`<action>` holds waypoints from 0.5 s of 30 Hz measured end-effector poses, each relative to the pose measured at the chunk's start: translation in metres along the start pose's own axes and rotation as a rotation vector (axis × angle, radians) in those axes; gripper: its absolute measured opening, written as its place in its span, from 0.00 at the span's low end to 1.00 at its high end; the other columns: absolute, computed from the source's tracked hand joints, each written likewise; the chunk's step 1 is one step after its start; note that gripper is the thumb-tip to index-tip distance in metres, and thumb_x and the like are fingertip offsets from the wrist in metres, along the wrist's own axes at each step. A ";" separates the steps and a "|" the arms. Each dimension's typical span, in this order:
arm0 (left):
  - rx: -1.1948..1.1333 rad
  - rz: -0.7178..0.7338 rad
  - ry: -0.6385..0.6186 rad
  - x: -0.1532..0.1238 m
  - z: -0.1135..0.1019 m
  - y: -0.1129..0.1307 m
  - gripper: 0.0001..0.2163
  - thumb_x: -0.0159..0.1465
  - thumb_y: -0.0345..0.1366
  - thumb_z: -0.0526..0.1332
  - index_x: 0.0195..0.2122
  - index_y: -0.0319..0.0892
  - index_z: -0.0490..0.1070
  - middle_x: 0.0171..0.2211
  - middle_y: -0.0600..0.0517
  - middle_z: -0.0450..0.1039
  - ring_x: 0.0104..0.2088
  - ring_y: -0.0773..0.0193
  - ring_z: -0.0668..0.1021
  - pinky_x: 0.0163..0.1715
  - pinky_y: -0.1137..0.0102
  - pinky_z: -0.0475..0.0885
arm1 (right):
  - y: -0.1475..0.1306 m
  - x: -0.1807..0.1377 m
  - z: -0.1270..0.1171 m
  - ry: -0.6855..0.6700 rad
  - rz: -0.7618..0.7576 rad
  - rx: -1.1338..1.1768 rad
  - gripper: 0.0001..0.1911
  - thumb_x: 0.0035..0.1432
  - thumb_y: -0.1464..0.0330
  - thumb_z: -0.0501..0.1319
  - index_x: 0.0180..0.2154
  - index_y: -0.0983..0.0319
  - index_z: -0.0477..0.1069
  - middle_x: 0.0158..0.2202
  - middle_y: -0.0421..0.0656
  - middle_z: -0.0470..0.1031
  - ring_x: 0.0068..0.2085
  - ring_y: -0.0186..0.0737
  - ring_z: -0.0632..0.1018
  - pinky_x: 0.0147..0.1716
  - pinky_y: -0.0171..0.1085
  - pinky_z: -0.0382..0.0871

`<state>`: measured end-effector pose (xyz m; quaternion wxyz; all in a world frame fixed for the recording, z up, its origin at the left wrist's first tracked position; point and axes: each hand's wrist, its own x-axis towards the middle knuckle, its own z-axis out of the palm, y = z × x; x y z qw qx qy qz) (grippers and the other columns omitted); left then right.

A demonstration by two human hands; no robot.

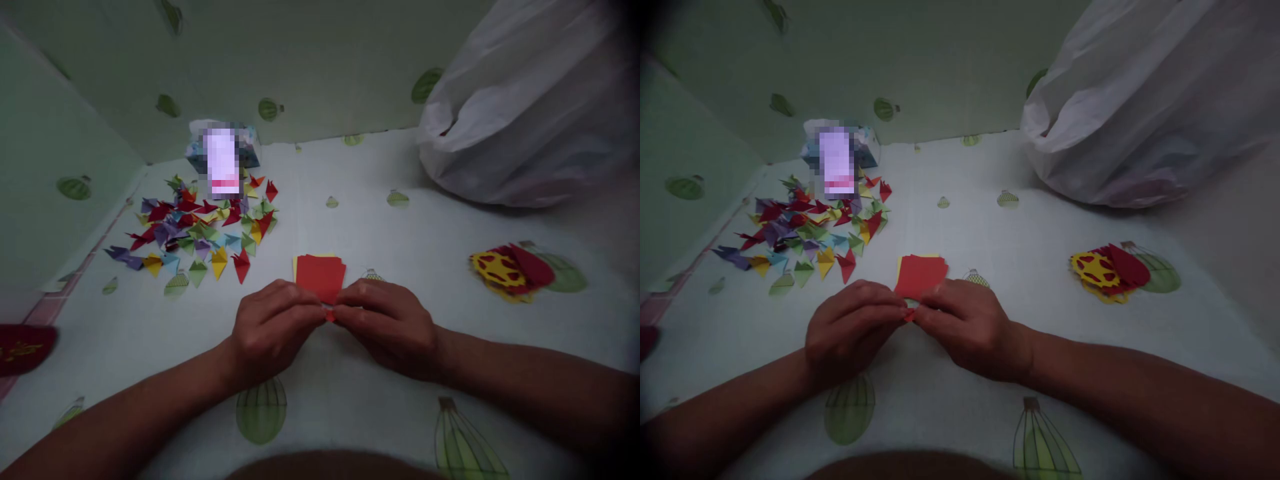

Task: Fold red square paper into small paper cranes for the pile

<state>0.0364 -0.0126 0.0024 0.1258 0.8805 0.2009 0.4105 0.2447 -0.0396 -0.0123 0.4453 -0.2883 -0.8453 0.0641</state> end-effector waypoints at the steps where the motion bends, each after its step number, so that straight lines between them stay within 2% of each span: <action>1: -0.018 -0.048 -0.003 0.000 0.001 -0.001 0.04 0.63 0.25 0.63 0.38 0.38 0.75 0.33 0.48 0.78 0.33 0.65 0.78 0.34 0.70 0.75 | 0.001 -0.001 0.001 -0.007 0.016 0.010 0.08 0.65 0.77 0.54 0.38 0.64 0.71 0.28 0.44 0.76 0.30 0.37 0.75 0.28 0.35 0.69; 5: -0.138 -0.218 -0.088 0.000 0.005 -0.003 0.02 0.65 0.28 0.63 0.35 0.39 0.74 0.28 0.51 0.77 0.29 0.67 0.75 0.30 0.73 0.71 | 0.005 -0.004 0.006 -0.094 0.169 0.135 0.09 0.66 0.76 0.52 0.36 0.64 0.70 0.27 0.42 0.75 0.27 0.33 0.73 0.28 0.33 0.66; 7: -0.209 -0.365 -0.134 0.001 0.004 -0.003 0.04 0.65 0.30 0.63 0.32 0.39 0.74 0.26 0.53 0.75 0.27 0.69 0.74 0.28 0.74 0.69 | 0.007 -0.003 0.006 -0.155 0.257 0.234 0.09 0.67 0.74 0.54 0.36 0.63 0.71 0.29 0.42 0.76 0.28 0.33 0.73 0.30 0.32 0.66; 9: -0.291 -0.557 -0.150 0.001 0.004 -0.001 0.06 0.65 0.30 0.62 0.30 0.38 0.74 0.24 0.54 0.74 0.25 0.70 0.72 0.26 0.75 0.66 | 0.008 0.000 0.006 -0.193 0.420 0.371 0.08 0.66 0.71 0.56 0.34 0.63 0.72 0.28 0.40 0.75 0.28 0.32 0.73 0.29 0.32 0.65; 11: -0.386 -0.728 -0.112 0.001 0.004 0.000 0.07 0.64 0.32 0.62 0.29 0.39 0.74 0.24 0.55 0.72 0.24 0.71 0.70 0.25 0.75 0.65 | 0.009 0.003 0.005 -0.224 0.658 0.555 0.09 0.65 0.67 0.58 0.31 0.63 0.71 0.24 0.38 0.71 0.25 0.31 0.70 0.26 0.31 0.63; 13: -0.462 -0.840 -0.057 0.002 0.005 0.001 0.08 0.63 0.35 0.62 0.28 0.39 0.73 0.22 0.56 0.69 0.23 0.71 0.68 0.23 0.76 0.63 | 0.009 0.005 0.005 -0.239 0.883 0.751 0.11 0.63 0.64 0.60 0.29 0.63 0.69 0.20 0.35 0.68 0.22 0.30 0.68 0.23 0.30 0.61; 15: -0.530 -0.935 -0.036 0.002 0.006 0.001 0.09 0.63 0.38 0.63 0.27 0.39 0.72 0.20 0.57 0.66 0.21 0.71 0.66 0.22 0.76 0.61 | 0.009 0.006 0.006 -0.212 0.985 0.872 0.13 0.61 0.61 0.61 0.30 0.62 0.67 0.19 0.34 0.67 0.21 0.30 0.67 0.21 0.30 0.59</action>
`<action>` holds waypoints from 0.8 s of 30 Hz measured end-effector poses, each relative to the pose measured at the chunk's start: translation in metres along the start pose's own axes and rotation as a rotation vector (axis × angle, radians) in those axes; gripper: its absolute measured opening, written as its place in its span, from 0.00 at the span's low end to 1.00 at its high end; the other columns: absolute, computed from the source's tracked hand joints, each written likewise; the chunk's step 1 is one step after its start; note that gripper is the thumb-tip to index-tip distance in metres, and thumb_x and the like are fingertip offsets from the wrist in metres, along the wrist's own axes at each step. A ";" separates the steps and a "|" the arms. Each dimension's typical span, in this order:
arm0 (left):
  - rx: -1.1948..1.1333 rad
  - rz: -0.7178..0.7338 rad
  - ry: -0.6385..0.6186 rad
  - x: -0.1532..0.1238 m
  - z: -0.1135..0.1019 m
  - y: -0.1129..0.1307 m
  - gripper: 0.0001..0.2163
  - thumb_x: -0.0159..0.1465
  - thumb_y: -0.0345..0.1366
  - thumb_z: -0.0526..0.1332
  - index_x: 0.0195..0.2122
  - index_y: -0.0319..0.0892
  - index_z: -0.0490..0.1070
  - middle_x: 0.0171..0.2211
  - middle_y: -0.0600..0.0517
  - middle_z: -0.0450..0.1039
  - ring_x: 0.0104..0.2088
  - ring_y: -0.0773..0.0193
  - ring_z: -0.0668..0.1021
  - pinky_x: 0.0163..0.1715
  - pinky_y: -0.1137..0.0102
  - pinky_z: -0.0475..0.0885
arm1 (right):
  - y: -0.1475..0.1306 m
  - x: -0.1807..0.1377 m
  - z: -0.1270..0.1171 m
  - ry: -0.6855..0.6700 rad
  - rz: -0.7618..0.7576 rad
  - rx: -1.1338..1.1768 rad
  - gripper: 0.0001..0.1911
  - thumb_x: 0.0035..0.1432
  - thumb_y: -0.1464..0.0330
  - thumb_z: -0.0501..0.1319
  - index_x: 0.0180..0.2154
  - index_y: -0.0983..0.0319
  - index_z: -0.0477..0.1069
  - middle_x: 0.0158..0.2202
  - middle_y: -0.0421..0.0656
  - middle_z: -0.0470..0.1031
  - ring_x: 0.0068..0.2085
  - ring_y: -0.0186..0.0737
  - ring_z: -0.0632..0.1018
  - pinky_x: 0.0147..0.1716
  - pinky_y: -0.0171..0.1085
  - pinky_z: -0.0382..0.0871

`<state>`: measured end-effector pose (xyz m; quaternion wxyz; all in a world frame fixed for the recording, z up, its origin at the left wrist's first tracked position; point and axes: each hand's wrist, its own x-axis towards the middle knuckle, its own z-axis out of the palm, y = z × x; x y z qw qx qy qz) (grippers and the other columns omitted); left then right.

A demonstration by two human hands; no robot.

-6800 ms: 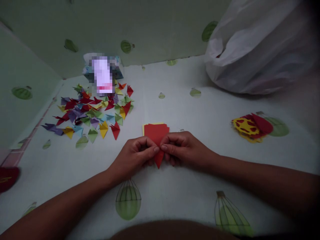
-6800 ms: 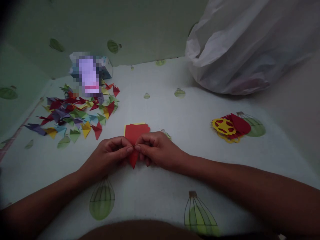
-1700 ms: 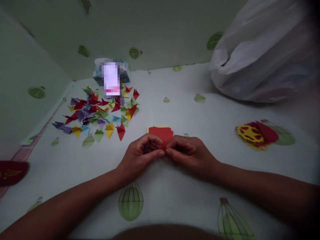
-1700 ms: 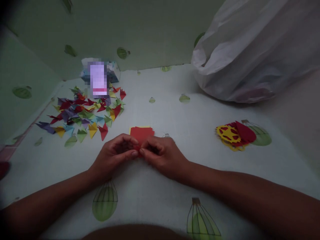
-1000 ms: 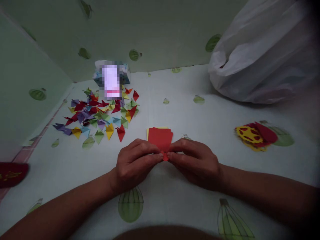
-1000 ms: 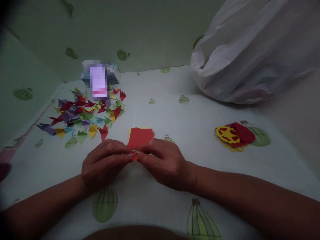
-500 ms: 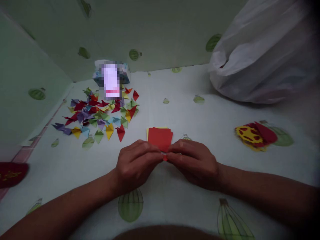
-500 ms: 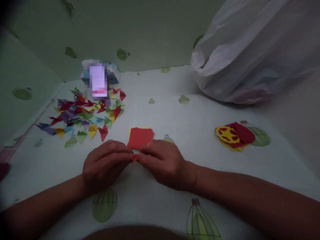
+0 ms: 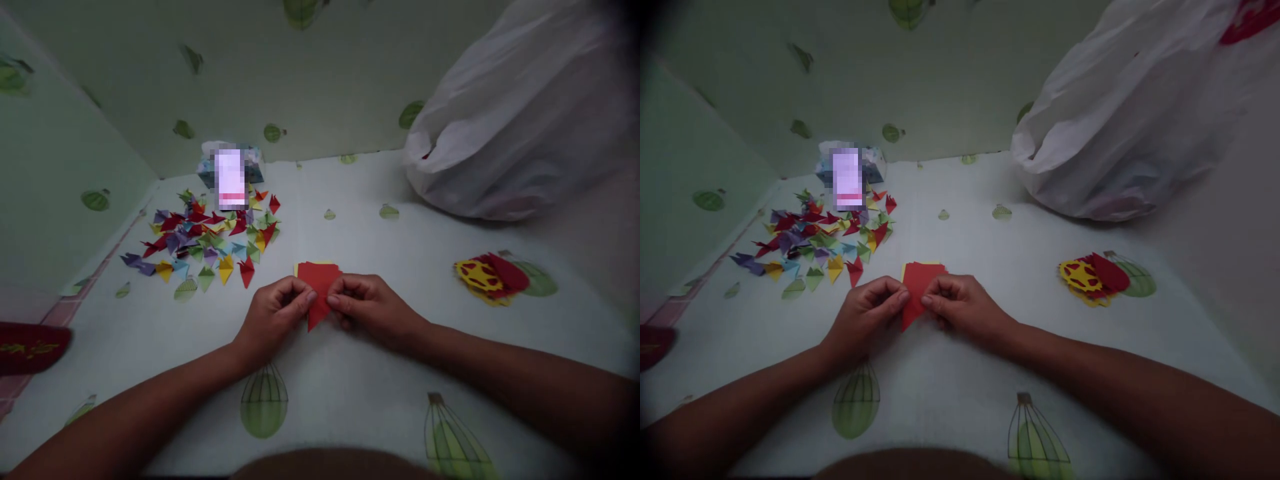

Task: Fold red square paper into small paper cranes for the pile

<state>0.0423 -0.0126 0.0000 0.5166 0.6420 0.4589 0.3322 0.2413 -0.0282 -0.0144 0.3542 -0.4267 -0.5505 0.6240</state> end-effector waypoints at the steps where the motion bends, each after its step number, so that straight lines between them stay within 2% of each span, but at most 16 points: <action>1: -0.044 -0.048 -0.019 0.001 0.000 -0.001 0.10 0.63 0.39 0.63 0.28 0.39 0.71 0.20 0.57 0.66 0.21 0.71 0.66 0.21 0.75 0.60 | 0.000 0.000 0.000 0.005 -0.001 0.017 0.13 0.60 0.60 0.62 0.30 0.62 0.67 0.19 0.34 0.67 0.21 0.29 0.66 0.21 0.30 0.58; 3: -0.119 -0.129 -0.093 0.003 0.000 -0.002 0.11 0.62 0.42 0.63 0.29 0.39 0.71 0.19 0.57 0.67 0.20 0.71 0.66 0.21 0.75 0.61 | -0.001 0.000 0.001 0.016 -0.031 -0.015 0.14 0.60 0.60 0.62 0.28 0.62 0.66 0.19 0.34 0.67 0.21 0.29 0.66 0.22 0.30 0.58; 5: -0.162 -0.146 -0.142 0.004 0.000 -0.002 0.12 0.61 0.43 0.64 0.29 0.39 0.71 0.19 0.56 0.68 0.20 0.71 0.67 0.22 0.75 0.62 | -0.002 0.000 0.002 0.046 -0.064 -0.044 0.16 0.61 0.60 0.61 0.26 0.62 0.66 0.20 0.35 0.68 0.21 0.29 0.67 0.23 0.31 0.60; 8: -0.179 -0.094 -0.091 0.004 -0.001 0.000 0.13 0.61 0.44 0.64 0.29 0.39 0.71 0.19 0.56 0.68 0.20 0.71 0.67 0.22 0.74 0.62 | -0.002 0.002 0.002 0.142 -0.083 0.023 0.17 0.63 0.58 0.60 0.28 0.63 0.67 0.22 0.36 0.70 0.22 0.29 0.68 0.25 0.33 0.61; 10: -0.183 -0.058 -0.032 0.003 -0.002 0.003 0.13 0.61 0.44 0.63 0.29 0.38 0.70 0.20 0.56 0.68 0.20 0.71 0.67 0.22 0.74 0.62 | -0.001 0.003 0.003 0.155 -0.079 0.056 0.19 0.64 0.56 0.58 0.27 0.63 0.67 0.22 0.37 0.69 0.22 0.30 0.69 0.26 0.33 0.61; 12: -0.190 -0.032 0.007 0.001 -0.003 0.006 0.13 0.61 0.44 0.63 0.28 0.39 0.70 0.20 0.56 0.68 0.20 0.70 0.67 0.22 0.74 0.63 | 0.000 0.003 0.004 0.088 -0.078 0.100 0.21 0.64 0.55 0.58 0.26 0.64 0.67 0.22 0.37 0.69 0.23 0.30 0.70 0.26 0.33 0.62; 17: -0.239 -0.013 0.032 -0.004 0.000 0.006 0.13 0.62 0.44 0.62 0.28 0.40 0.67 0.20 0.56 0.67 0.21 0.70 0.67 0.24 0.74 0.63 | -0.004 -0.001 0.013 -0.040 -0.054 0.220 0.16 0.58 0.57 0.66 0.31 0.64 0.70 0.24 0.37 0.71 0.23 0.30 0.71 0.25 0.32 0.64; 20: -0.343 -0.035 0.004 -0.007 0.004 0.003 0.13 0.63 0.44 0.62 0.29 0.40 0.66 0.21 0.56 0.67 0.23 0.70 0.67 0.25 0.74 0.63 | -0.009 -0.003 0.021 -0.034 -0.090 0.192 0.14 0.58 0.60 0.67 0.31 0.64 0.70 0.23 0.36 0.72 0.23 0.29 0.71 0.26 0.32 0.65; 24: -0.542 -0.103 -0.054 -0.013 0.008 0.004 0.14 0.62 0.45 0.64 0.29 0.40 0.66 0.22 0.56 0.67 0.23 0.70 0.67 0.25 0.74 0.61 | -0.012 -0.007 0.031 0.013 -0.142 0.171 0.12 0.58 0.61 0.66 0.32 0.64 0.71 0.27 0.38 0.74 0.24 0.30 0.71 0.27 0.33 0.67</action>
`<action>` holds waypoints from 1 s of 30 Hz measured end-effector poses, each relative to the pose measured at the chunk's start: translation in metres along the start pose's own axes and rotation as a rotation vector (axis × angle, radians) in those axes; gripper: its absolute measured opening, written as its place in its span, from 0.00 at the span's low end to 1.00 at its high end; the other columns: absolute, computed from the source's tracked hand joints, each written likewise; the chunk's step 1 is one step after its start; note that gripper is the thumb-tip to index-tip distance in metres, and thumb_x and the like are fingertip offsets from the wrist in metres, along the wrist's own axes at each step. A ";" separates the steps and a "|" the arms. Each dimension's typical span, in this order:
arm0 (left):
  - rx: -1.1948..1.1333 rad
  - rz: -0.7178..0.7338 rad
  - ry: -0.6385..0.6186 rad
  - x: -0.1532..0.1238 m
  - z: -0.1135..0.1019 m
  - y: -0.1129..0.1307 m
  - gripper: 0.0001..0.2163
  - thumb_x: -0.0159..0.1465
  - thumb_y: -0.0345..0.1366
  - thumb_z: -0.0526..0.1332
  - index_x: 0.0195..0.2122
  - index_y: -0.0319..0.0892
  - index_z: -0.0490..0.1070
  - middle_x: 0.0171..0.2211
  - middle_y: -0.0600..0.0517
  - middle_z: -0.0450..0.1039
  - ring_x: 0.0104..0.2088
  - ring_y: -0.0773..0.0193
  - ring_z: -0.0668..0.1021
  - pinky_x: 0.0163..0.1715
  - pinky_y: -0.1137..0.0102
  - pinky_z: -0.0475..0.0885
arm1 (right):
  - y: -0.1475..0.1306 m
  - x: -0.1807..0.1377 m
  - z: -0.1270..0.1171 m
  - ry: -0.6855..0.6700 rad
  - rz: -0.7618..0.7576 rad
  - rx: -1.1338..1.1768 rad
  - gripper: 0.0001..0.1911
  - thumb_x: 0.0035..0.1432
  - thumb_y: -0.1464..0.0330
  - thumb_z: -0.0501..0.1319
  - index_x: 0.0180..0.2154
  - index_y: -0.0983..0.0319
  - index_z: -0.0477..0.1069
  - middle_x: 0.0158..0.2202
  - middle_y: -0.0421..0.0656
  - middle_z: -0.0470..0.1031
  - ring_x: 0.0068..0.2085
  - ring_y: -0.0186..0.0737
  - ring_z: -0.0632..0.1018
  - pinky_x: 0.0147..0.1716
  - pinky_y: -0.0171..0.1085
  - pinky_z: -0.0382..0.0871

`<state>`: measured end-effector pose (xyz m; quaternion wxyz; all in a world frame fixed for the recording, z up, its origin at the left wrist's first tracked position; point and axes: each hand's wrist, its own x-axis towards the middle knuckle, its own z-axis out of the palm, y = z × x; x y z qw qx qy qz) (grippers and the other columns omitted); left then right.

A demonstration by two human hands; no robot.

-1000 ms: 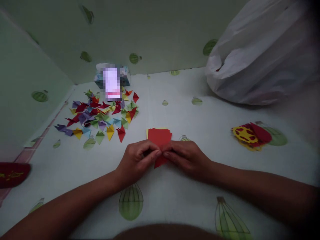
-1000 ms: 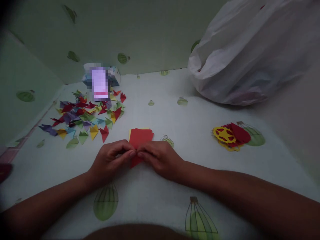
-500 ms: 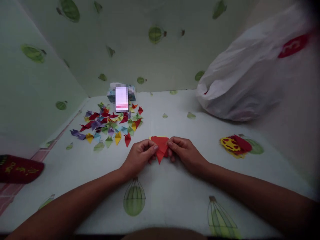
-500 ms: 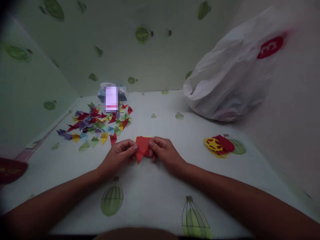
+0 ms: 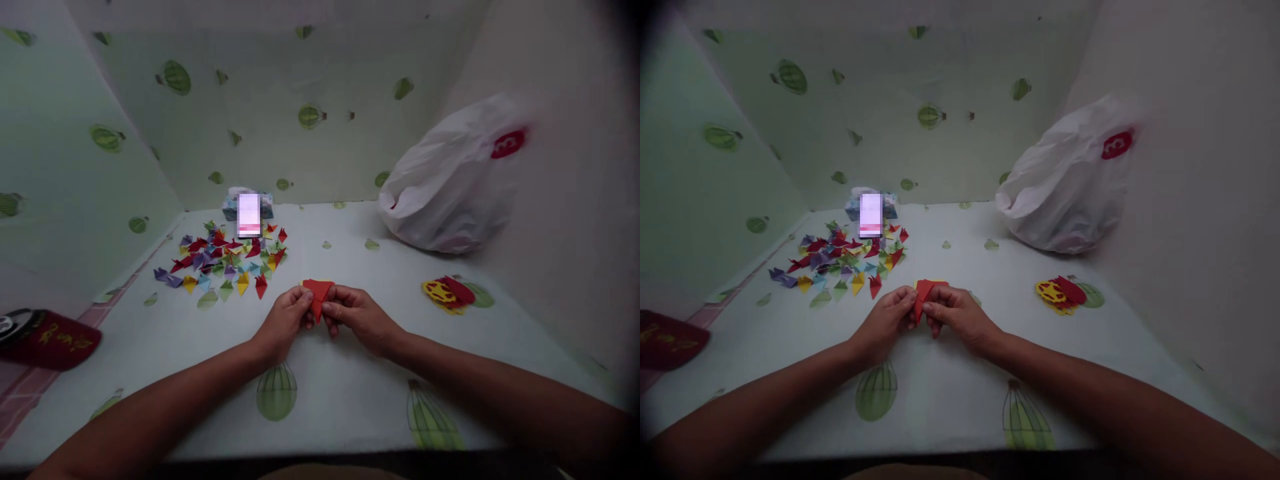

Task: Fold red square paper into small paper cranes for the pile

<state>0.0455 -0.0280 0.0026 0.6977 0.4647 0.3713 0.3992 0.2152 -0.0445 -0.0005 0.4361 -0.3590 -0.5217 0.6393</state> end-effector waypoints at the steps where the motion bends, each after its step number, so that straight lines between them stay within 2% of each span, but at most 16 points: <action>1: -0.044 -0.022 -0.024 -0.001 0.001 0.000 0.15 0.61 0.45 0.64 0.28 0.39 0.66 0.23 0.55 0.68 0.23 0.70 0.67 0.25 0.74 0.61 | -0.001 -0.001 0.003 0.008 -0.011 0.009 0.12 0.58 0.61 0.66 0.32 0.64 0.71 0.28 0.39 0.74 0.24 0.30 0.72 0.26 0.33 0.67; 8: -0.202 -0.129 -0.183 -0.005 0.006 0.006 0.14 0.59 0.44 0.67 0.28 0.36 0.71 0.23 0.51 0.70 0.24 0.66 0.74 0.23 0.73 0.59 | 0.000 -0.006 0.017 0.059 -0.032 0.112 0.12 0.58 0.62 0.66 0.31 0.63 0.69 0.26 0.40 0.77 0.23 0.30 0.72 0.24 0.32 0.66; 11: -0.218 -0.140 -0.182 -0.005 0.007 0.006 0.13 0.59 0.42 0.67 0.28 0.36 0.70 0.22 0.51 0.70 0.23 0.66 0.74 0.24 0.73 0.60 | 0.004 -0.006 0.018 0.075 -0.048 0.141 0.12 0.58 0.62 0.67 0.31 0.63 0.68 0.26 0.39 0.75 0.23 0.30 0.72 0.24 0.32 0.66; 16: -0.184 -0.071 -0.138 -0.007 0.007 0.001 0.15 0.62 0.44 0.65 0.26 0.38 0.68 0.21 0.53 0.68 0.23 0.68 0.73 0.26 0.72 0.63 | 0.008 -0.008 0.016 0.037 -0.079 0.113 0.12 0.60 0.61 0.65 0.33 0.64 0.70 0.29 0.42 0.76 0.26 0.31 0.74 0.26 0.32 0.68; 30: -0.259 -0.150 -0.153 -0.008 0.008 -0.003 0.13 0.61 0.41 0.66 0.27 0.38 0.68 0.23 0.53 0.70 0.24 0.66 0.75 0.28 0.69 0.70 | 0.007 -0.009 0.012 0.003 -0.063 0.089 0.11 0.57 0.63 0.67 0.33 0.63 0.70 0.25 0.38 0.76 0.25 0.31 0.75 0.24 0.31 0.69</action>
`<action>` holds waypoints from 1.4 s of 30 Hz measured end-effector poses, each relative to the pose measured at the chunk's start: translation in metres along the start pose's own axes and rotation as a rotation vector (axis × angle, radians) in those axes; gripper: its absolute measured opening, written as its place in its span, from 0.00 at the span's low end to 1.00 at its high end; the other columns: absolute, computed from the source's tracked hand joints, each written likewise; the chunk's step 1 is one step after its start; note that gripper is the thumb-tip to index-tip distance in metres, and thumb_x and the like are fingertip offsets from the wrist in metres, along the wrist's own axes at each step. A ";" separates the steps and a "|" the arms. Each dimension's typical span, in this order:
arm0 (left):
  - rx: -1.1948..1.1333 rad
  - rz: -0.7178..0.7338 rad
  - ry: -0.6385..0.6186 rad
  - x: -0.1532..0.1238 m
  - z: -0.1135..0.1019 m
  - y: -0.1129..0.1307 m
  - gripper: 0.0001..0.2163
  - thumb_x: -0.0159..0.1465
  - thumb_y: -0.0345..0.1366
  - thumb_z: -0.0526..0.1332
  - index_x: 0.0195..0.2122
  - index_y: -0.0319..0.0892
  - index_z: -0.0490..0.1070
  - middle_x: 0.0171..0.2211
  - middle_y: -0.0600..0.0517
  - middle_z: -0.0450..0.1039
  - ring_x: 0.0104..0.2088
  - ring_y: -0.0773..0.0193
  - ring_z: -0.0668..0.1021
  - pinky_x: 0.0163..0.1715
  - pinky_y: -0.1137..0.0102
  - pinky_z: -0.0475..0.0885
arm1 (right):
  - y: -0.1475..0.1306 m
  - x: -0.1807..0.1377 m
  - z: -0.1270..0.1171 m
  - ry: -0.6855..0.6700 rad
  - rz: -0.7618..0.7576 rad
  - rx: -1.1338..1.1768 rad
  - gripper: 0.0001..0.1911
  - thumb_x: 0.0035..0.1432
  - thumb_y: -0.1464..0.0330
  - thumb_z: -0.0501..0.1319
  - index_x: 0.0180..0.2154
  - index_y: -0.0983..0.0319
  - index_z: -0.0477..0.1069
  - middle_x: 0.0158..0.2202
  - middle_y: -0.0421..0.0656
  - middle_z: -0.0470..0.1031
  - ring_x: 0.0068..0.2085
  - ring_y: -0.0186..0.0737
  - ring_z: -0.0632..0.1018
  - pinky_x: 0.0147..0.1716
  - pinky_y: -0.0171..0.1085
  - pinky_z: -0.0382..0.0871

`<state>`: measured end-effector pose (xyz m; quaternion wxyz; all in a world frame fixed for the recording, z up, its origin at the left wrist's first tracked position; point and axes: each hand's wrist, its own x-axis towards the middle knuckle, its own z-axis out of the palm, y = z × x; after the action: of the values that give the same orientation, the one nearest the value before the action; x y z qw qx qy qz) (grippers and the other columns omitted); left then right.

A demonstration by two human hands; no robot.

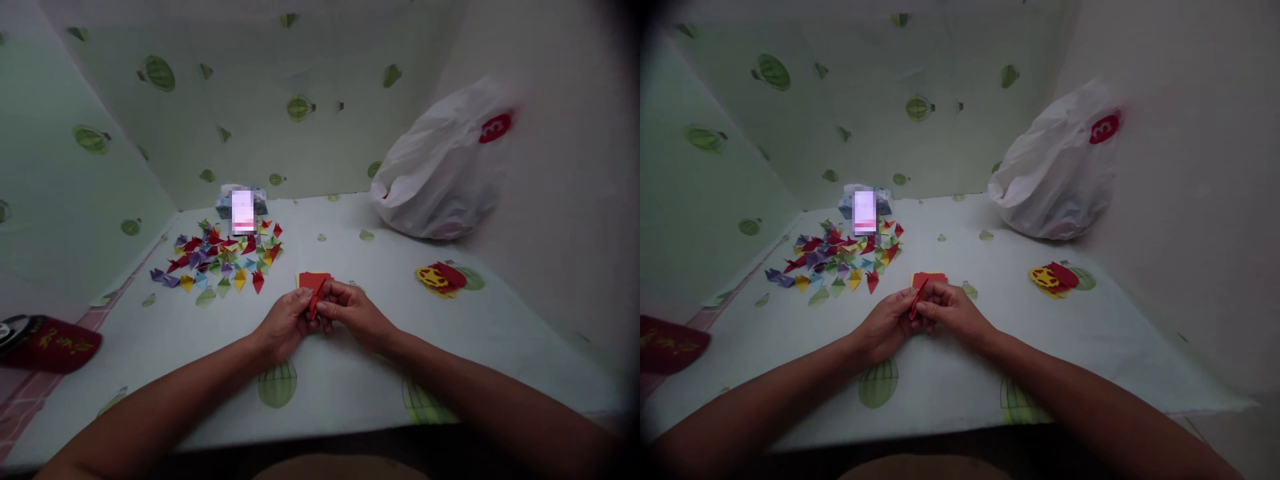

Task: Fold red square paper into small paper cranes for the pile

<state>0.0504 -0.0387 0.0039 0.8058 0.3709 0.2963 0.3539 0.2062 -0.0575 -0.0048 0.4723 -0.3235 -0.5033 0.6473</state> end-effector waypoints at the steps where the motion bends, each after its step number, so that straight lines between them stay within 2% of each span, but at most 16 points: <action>1: -0.001 -0.001 0.002 0.000 0.000 -0.001 0.13 0.60 0.42 0.66 0.27 0.38 0.68 0.23 0.53 0.70 0.24 0.66 0.75 0.28 0.69 0.70 | 0.000 0.000 -0.001 0.000 0.004 0.001 0.11 0.57 0.63 0.67 0.33 0.63 0.70 0.25 0.38 0.76 0.25 0.31 0.75 0.24 0.31 0.69; 7: 0.021 0.053 0.071 0.003 -0.004 -0.008 0.14 0.62 0.43 0.65 0.27 0.39 0.67 0.22 0.55 0.67 0.22 0.69 0.71 0.27 0.70 0.70 | 0.003 0.000 -0.003 -0.016 0.038 0.000 0.12 0.58 0.62 0.67 0.34 0.64 0.70 0.28 0.40 0.76 0.25 0.29 0.74 0.25 0.31 0.69; 17: -0.024 -0.048 -0.006 0.004 -0.003 -0.005 0.14 0.65 0.42 0.62 0.29 0.36 0.70 0.25 0.50 0.70 0.26 0.65 0.74 0.30 0.68 0.72 | 0.008 0.001 -0.006 -0.005 0.069 0.054 0.11 0.58 0.64 0.67 0.33 0.63 0.69 0.24 0.37 0.75 0.23 0.29 0.73 0.25 0.31 0.67; 22: -0.016 -0.064 0.031 0.005 -0.003 -0.005 0.12 0.63 0.40 0.64 0.27 0.37 0.67 0.24 0.52 0.69 0.25 0.65 0.74 0.29 0.68 0.71 | 0.013 0.002 -0.008 0.005 0.087 0.083 0.10 0.58 0.64 0.67 0.32 0.63 0.69 0.23 0.37 0.74 0.23 0.30 0.73 0.24 0.31 0.67; 28: 0.038 -0.039 0.085 0.006 -0.002 -0.007 0.14 0.63 0.44 0.63 0.28 0.39 0.66 0.24 0.53 0.68 0.25 0.65 0.72 0.28 0.68 0.70 | 0.015 0.002 -0.009 -0.008 0.110 0.123 0.08 0.59 0.66 0.66 0.33 0.63 0.70 0.27 0.39 0.75 0.24 0.30 0.73 0.26 0.32 0.68; 32: 0.165 0.019 0.145 0.005 -0.005 -0.008 0.13 0.66 0.43 0.59 0.29 0.40 0.64 0.22 0.55 0.66 0.24 0.67 0.70 0.28 0.70 0.67 | 0.014 0.001 -0.010 -0.004 0.107 0.088 0.08 0.58 0.66 0.66 0.33 0.64 0.70 0.30 0.41 0.76 0.26 0.30 0.73 0.26 0.32 0.68; 36: 0.513 0.207 0.244 0.003 -0.009 -0.004 0.11 0.67 0.41 0.58 0.30 0.41 0.64 0.23 0.57 0.65 0.25 0.69 0.67 0.29 0.72 0.63 | 0.012 0.000 -0.009 0.036 0.105 0.028 0.07 0.57 0.66 0.65 0.33 0.64 0.71 0.27 0.39 0.73 0.24 0.30 0.72 0.26 0.33 0.67; 42: 0.670 0.206 0.161 0.003 -0.011 -0.002 0.11 0.67 0.40 0.57 0.29 0.41 0.64 0.23 0.57 0.63 0.25 0.69 0.66 0.28 0.72 0.63 | 0.003 0.000 -0.003 0.127 0.064 -0.148 0.03 0.52 0.72 0.60 0.27 0.62 0.69 0.24 0.36 0.71 0.25 0.31 0.72 0.27 0.33 0.65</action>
<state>0.0449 -0.0331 -0.0043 0.5737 0.6134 0.4192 0.3447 0.2080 -0.0569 -0.0084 0.4572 -0.4140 -0.5082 0.6011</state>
